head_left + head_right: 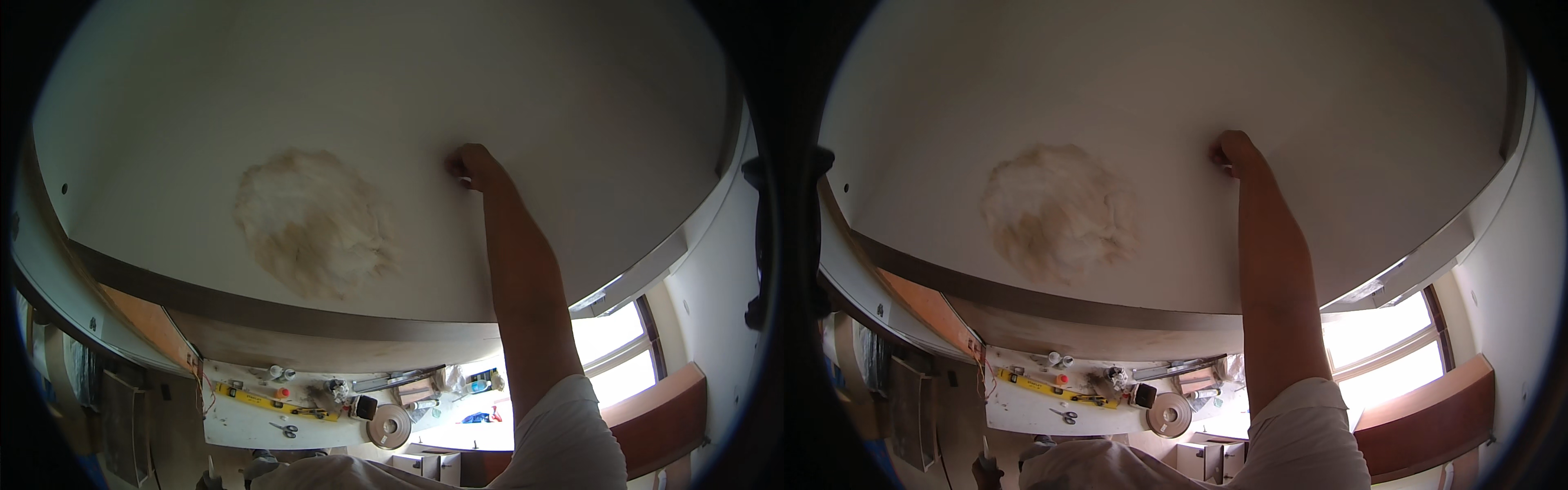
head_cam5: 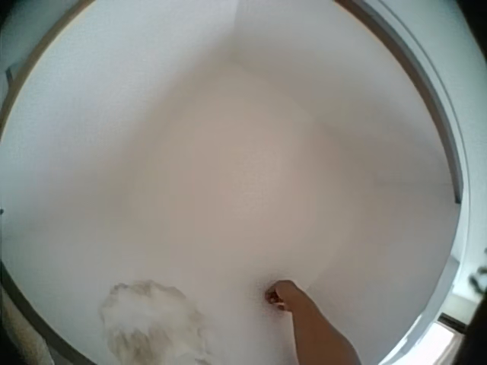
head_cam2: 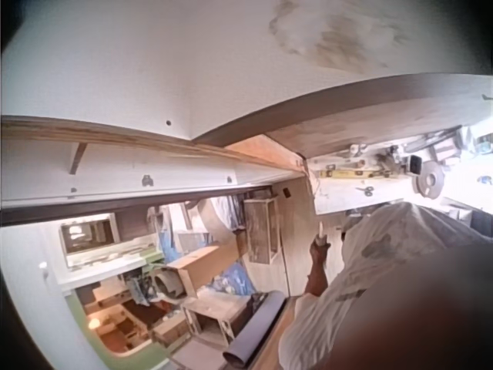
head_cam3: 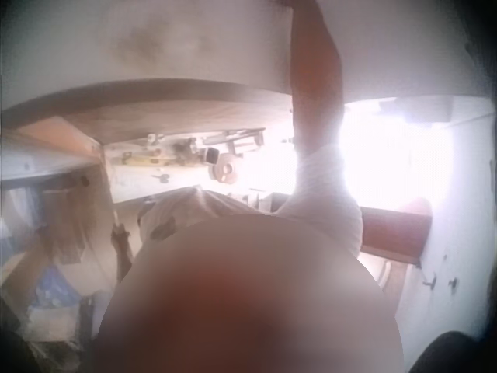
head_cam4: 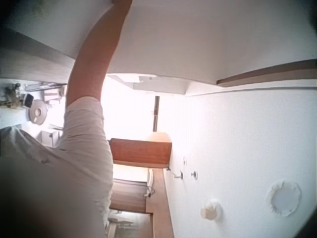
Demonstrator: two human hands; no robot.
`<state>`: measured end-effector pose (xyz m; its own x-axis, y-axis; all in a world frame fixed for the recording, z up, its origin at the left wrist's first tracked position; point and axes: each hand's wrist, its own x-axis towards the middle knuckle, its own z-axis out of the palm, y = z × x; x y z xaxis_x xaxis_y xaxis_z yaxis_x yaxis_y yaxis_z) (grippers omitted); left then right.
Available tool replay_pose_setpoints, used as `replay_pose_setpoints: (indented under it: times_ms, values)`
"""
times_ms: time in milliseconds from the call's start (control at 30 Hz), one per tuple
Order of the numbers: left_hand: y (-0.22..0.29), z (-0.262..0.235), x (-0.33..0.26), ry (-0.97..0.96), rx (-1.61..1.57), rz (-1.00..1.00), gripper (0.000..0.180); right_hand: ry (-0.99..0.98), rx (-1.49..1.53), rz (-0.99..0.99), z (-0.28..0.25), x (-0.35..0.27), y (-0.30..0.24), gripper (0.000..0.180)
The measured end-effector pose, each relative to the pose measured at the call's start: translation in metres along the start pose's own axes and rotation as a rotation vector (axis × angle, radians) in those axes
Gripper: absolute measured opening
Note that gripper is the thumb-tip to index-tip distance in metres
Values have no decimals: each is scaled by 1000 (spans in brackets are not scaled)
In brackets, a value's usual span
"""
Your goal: The person applies adhesive from a caulking gun to a white cabinet shelf, then uses a finger to spread the adhesive across the surface. The person repeats this process multiple times, gradually increasing the coverage area. The person then places the caulking gun on a workbench and walks away.
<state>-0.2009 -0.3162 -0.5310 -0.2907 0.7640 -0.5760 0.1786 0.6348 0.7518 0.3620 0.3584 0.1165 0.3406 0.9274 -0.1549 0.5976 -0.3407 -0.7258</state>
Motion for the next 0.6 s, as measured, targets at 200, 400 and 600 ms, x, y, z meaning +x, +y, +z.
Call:
replay_pose_setpoints:
  times_ms: [200, 400, 600]
  values:
    - [21, -1, 24, 40, 51, 162, 45, -197, 385, -190, -19, -104, -13, 23]
    - [130, 16, 34, 108, -37, 314, 60, -383, 84, -647, 22, -220, -3, 35]
    - [280, 38, -4, -113, -75, 557, 36, -302, -213, -1185, 101, -295, -2, 16]
